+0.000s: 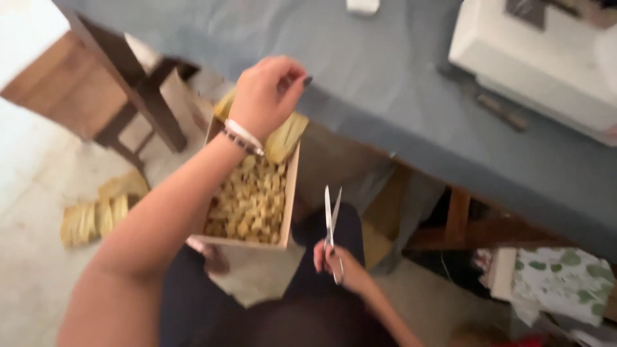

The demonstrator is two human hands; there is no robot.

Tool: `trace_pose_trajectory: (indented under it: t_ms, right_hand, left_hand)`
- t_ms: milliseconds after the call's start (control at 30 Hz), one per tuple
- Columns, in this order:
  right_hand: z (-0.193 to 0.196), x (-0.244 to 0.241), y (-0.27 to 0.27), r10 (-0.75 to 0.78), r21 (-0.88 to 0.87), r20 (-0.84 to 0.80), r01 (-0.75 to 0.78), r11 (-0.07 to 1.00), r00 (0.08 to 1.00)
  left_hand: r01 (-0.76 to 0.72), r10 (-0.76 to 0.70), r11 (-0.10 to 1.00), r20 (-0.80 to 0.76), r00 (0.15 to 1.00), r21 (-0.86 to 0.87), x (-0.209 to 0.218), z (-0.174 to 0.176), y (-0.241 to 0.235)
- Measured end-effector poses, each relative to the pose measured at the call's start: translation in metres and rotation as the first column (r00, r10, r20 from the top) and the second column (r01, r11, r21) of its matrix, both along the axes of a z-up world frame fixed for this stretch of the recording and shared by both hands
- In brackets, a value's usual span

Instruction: Cutting dried corn husks into small rectangular pieces using scissors and collecting them in a box.

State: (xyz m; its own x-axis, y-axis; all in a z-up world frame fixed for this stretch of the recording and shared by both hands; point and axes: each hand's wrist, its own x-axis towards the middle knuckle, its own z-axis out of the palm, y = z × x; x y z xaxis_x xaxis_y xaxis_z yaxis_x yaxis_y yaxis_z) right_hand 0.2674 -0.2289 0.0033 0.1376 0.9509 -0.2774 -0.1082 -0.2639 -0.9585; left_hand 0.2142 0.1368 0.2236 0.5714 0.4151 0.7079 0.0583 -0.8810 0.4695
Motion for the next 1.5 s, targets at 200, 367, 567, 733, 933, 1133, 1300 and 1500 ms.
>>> trace_pose_trajectory:
  t_ms: [200, 367, 567, 733, 933, 1133, 1300, 1500]
  right_hand:
    - [-0.015, 0.008, -0.006, -0.111, 0.086, -0.114, 0.121, 0.989, 0.987]
    - [-0.008, 0.006, -0.012, -0.137, 0.034, 0.119, 0.134, 0.990, 0.983]
    - [-0.005, 0.001, -0.008, -0.081, 0.016, 0.161, 0.080, 0.997, 0.984]
    - [0.016, -0.012, 0.007, -0.081, 0.107, 0.207, 0.060, 0.992, 0.975]
    - [0.013, -0.014, 0.002, -0.100, 0.099, 0.274, 0.076, 0.992, 0.957]
    - [0.004, 0.000, -0.003, -0.072, -0.067, 0.298, 0.096, 0.993, 0.952]
    - [0.025, 0.004, 0.021, -0.005, -0.070, 0.339, 0.031, 0.997, 0.941]
    - [0.071, -0.035, 0.071, 0.254, -0.110, 0.508, -0.231, 0.967, 0.823]
  left_hand:
    - [-0.064, 0.062, 0.970, 0.016, 0.998, 0.235, 0.067, 0.028, 0.082]
    - [0.058, -0.050, 0.984, -0.050, 0.997, 0.171, 0.003, -0.007, 0.025]
    - [-0.066, 0.058, 0.978, -0.048, 0.997, -0.195, -0.089, -0.128, -0.028]
    - [-0.243, 0.123, 0.001, -0.241, 0.963, -0.970, -0.078, -0.235, -0.022]
    - [-0.052, 0.024, -0.268, -0.061, 0.998, -0.962, -0.020, -0.262, 0.019]
    - [-0.041, -0.079, -0.334, -0.015, 0.997, -0.942, 0.005, -0.311, 0.043]
    - [-0.006, -0.046, -0.198, 0.003, 0.999, -0.980, -0.031, -0.262, -0.005]
    - [0.335, 0.294, -0.243, 0.260, 0.920, -0.910, -0.117, -0.200, -0.094]
